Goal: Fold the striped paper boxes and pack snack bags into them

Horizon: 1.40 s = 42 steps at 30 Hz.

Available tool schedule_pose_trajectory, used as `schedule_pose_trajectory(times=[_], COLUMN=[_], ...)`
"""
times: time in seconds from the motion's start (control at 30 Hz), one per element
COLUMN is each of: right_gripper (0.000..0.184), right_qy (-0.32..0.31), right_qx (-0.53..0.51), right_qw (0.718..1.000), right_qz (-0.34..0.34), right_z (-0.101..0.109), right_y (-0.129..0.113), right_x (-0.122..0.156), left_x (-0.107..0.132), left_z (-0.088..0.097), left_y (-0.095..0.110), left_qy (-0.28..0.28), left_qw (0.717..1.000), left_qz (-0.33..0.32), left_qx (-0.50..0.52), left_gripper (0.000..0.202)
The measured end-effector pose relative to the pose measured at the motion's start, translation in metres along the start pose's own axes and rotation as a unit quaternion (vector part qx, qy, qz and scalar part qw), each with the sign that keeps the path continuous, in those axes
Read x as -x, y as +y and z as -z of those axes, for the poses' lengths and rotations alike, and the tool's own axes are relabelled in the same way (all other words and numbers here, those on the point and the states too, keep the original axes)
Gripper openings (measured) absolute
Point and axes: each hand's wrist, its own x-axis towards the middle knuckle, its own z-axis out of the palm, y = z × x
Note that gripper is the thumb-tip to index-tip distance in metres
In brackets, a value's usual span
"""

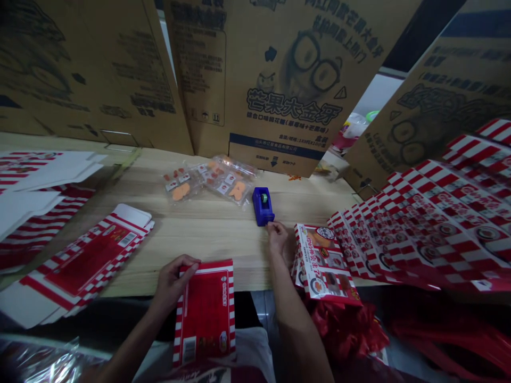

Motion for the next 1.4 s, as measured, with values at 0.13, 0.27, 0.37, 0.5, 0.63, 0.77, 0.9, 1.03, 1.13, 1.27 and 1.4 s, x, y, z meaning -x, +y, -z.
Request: schedule_pose_trajectory(times=[0.13, 0.27, 0.37, 0.5, 0.63, 0.77, 0.9, 1.03, 1.13, 1.27, 1.4], right_gripper=[0.027, 0.027, 0.027, 0.031, 0.031, 0.032, 0.039, 0.039, 0.036, 0.038, 0.034], right_qy=[0.002, -0.194, -0.569, -0.764, -0.760, -0.659, -0.637, -0.692, -0.676, -0.617, -0.601], right_qx=[-0.043, -0.041, 0.058, 0.170, 0.338, 0.444, 0.366, 0.178, 0.049, -0.049, -0.063], right_qw=[0.999, 0.980, 0.815, 0.592, 0.502, 0.527, 0.641, 0.699, 0.718, 0.729, 0.729], right_qz=[-0.007, 0.000, 0.096, 0.194, 0.237, 0.302, 0.221, 0.017, -0.158, -0.292, -0.321], right_z=[0.000, -0.008, -0.031, -0.073, -0.100, -0.101, -0.091, -0.081, -0.076, -0.074, -0.071], right_y=[-0.013, -0.059, -0.106, -0.146, -0.156, -0.156, -0.140, -0.112, -0.094, -0.083, -0.087], right_x=[0.012, 0.034, 0.039, 0.037, 0.047, 0.061, 0.059, 0.055, 0.062, 0.076, 0.078], left_x=[0.000, -0.001, -0.003, -0.003, -0.002, -0.001, -0.001, 0.001, 0.004, 0.010, 0.017], left_z=[-0.002, -0.005, -0.008, -0.009, -0.008, -0.006, -0.004, -0.003, -0.001, -0.001, -0.002], left_y=[0.008, 0.009, 0.010, 0.016, 0.021, 0.020, 0.017, 0.020, 0.023, 0.021, 0.021], left_qy=[-0.003, -0.019, -0.034, -0.043, -0.042, -0.026, -0.017, -0.022, -0.021, -0.013, 0.002], left_qw=[1.000, 1.000, 0.999, 0.999, 0.999, 0.999, 1.000, 0.999, 0.999, 0.999, 0.998], left_qz=[0.002, 0.009, 0.011, 0.007, -0.001, 0.009, 0.011, -0.005, -0.018, -0.022, 0.012], left_qx=[0.000, 0.013, 0.019, 0.018, 0.020, 0.021, 0.017, 0.028, 0.040, 0.047, 0.060], left_gripper=[0.017, 0.015, 0.015, 0.015, 0.017, 0.017, 0.015, 0.013, 0.011, 0.011, 0.011])
